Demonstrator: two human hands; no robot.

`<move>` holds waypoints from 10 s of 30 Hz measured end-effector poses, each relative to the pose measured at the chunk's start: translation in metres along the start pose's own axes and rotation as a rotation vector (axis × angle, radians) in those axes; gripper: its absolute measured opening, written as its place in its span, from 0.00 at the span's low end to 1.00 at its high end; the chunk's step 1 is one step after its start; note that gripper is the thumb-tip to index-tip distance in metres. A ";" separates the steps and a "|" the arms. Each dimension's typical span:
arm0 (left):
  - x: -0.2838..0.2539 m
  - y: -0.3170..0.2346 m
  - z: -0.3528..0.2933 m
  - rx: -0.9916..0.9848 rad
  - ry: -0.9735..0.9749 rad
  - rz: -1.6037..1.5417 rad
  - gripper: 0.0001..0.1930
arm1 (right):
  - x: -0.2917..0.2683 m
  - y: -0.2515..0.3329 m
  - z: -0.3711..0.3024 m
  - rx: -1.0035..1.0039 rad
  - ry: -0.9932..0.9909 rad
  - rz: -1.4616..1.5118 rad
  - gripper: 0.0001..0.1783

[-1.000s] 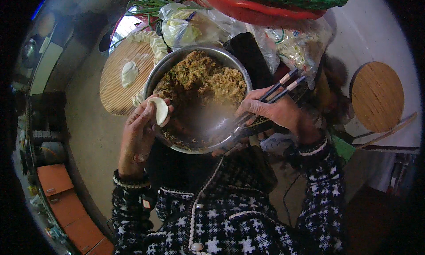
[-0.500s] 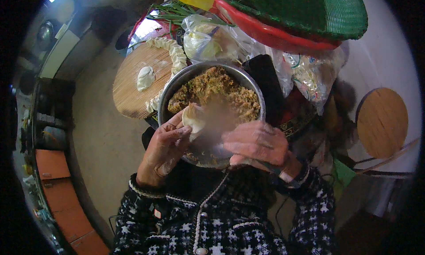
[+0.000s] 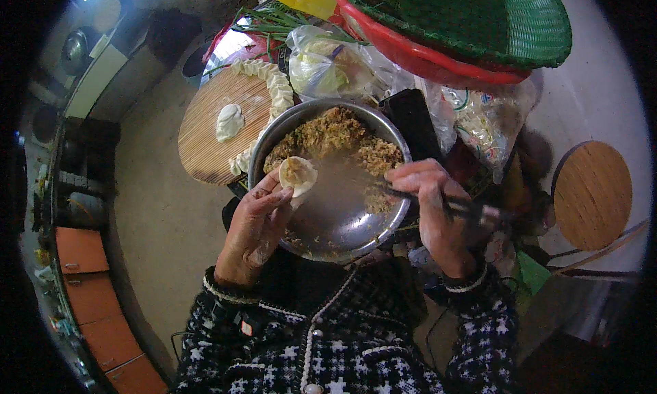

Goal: The person fills dumpling wrappers with a meat and vegetable mixture using chopsticks, folds and seals each dumpling, and places them on a bamboo tray. The process is repeated multiple times throughout the clip.

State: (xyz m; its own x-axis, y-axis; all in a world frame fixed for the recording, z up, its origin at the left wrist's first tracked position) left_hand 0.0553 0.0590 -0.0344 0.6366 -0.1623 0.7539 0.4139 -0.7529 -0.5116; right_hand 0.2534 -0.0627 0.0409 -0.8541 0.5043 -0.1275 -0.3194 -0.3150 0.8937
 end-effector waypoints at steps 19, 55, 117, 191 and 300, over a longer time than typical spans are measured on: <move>0.015 -0.001 -0.005 0.005 0.075 -0.007 0.26 | -0.003 -0.048 0.001 0.269 -0.177 0.444 0.20; 0.016 -0.009 -0.006 -0.002 0.103 -0.080 0.27 | 0.051 0.043 -0.012 -0.660 0.353 -0.460 0.15; 0.035 -0.011 -0.034 0.186 0.099 0.335 0.13 | 0.073 0.004 0.011 -0.118 0.201 -0.115 0.08; 0.038 -0.032 -0.047 0.466 0.117 0.732 0.04 | 0.093 0.019 0.002 -0.339 0.340 -0.173 0.19; -0.006 -0.002 -0.006 0.039 -0.028 0.226 0.20 | -0.048 -0.032 0.007 0.247 -0.007 0.038 0.18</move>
State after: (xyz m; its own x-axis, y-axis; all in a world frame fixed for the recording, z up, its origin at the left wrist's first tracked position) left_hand 0.0462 0.0579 -0.0355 0.7336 -0.3055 0.6071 0.2836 -0.6741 -0.6820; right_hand 0.3076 -0.0710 0.0214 -0.8603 0.5019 -0.0897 -0.1765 -0.1281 0.9759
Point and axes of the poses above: each hand's wrist, its own z-axis towards the middle knuckle, its own x-axis out of the palm, y = z × x, the point moved 8 cm from there along z, towards the middle knuckle, and after that the axes turned 7 degrees about -z, right-handed, at the moved point
